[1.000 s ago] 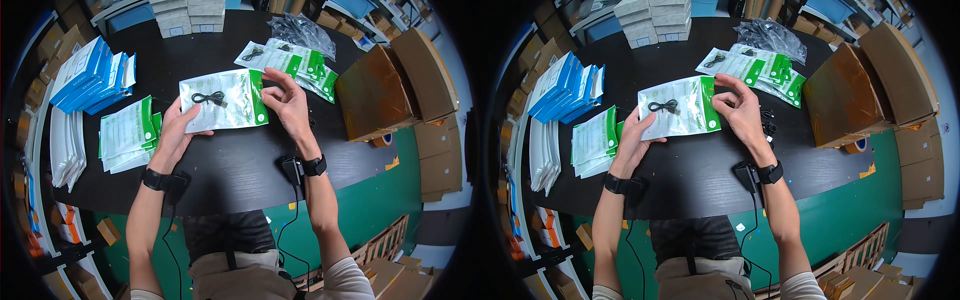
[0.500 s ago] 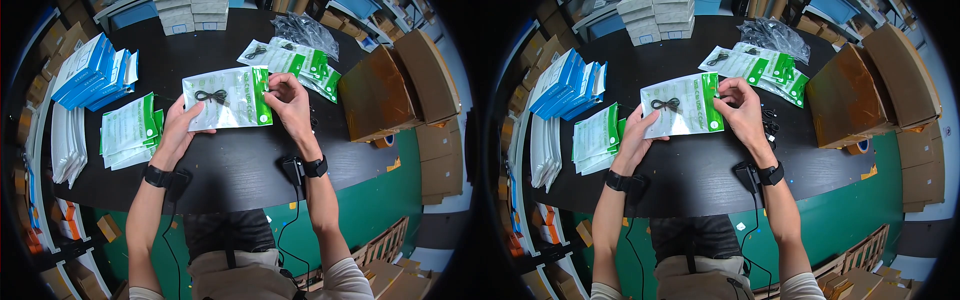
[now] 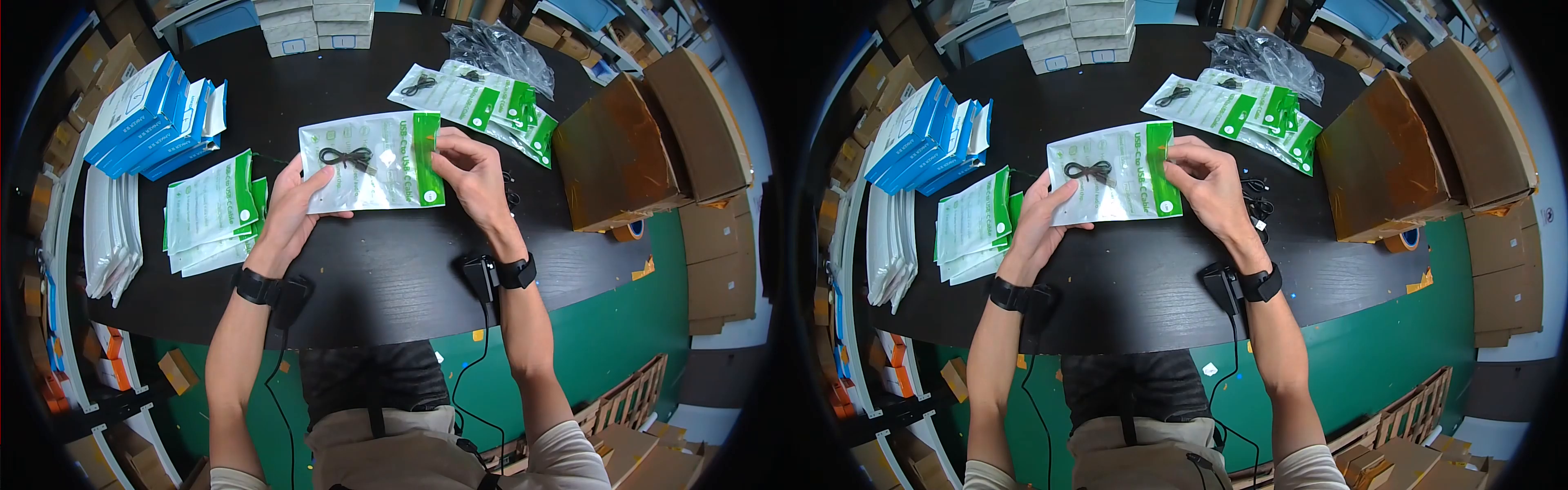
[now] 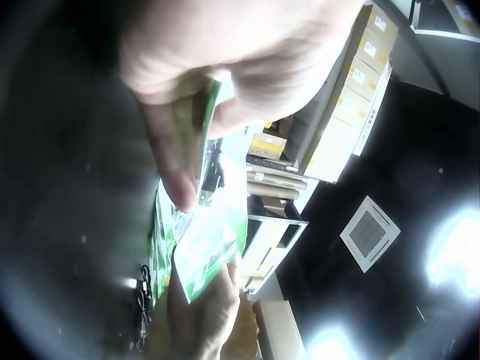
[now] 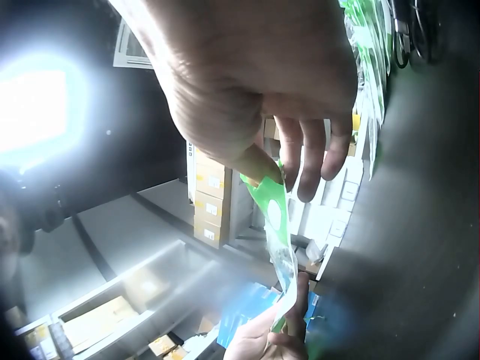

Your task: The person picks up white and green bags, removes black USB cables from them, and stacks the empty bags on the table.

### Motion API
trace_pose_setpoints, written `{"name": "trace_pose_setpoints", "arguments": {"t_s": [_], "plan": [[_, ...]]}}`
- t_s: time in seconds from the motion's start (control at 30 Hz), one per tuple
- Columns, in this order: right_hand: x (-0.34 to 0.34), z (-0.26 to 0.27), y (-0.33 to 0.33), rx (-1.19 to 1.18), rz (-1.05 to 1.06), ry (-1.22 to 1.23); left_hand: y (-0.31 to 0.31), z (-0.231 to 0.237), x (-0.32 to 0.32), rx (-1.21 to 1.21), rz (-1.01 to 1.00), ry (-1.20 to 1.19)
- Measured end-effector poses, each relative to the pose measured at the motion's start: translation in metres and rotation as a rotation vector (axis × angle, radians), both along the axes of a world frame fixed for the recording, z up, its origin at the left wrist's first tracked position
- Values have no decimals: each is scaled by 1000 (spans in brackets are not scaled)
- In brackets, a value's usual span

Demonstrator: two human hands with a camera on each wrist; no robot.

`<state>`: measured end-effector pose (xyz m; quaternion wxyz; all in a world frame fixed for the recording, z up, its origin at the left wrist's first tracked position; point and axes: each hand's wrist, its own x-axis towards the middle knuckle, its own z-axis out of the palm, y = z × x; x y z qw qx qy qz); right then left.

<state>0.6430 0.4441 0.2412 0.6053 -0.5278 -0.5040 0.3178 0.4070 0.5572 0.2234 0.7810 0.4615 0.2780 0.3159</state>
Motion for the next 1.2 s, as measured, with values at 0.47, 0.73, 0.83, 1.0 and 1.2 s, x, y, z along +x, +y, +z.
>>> {"name": "trace_pose_setpoints", "arguments": {"t_s": [0.47, 0.73, 0.83, 1.0, 1.2], "plan": [[6, -5, 0, -254, 115, -183, -1, 3, -1, -3, -33, -35], [-4, 4, -1, -164, 132, -177, -1, 2, -2, 13, -36, -17], [-2, 3, -1, -199, 147, -191, -3, 3, -1, 26, -43, -30], [-2, 6, -1, -217, 155, -202, -2, 2, -1, 41, -43, -11], [-3, 6, -2, -206, 181, -205, -2, 0, -1, 52, -56, -7]]}}
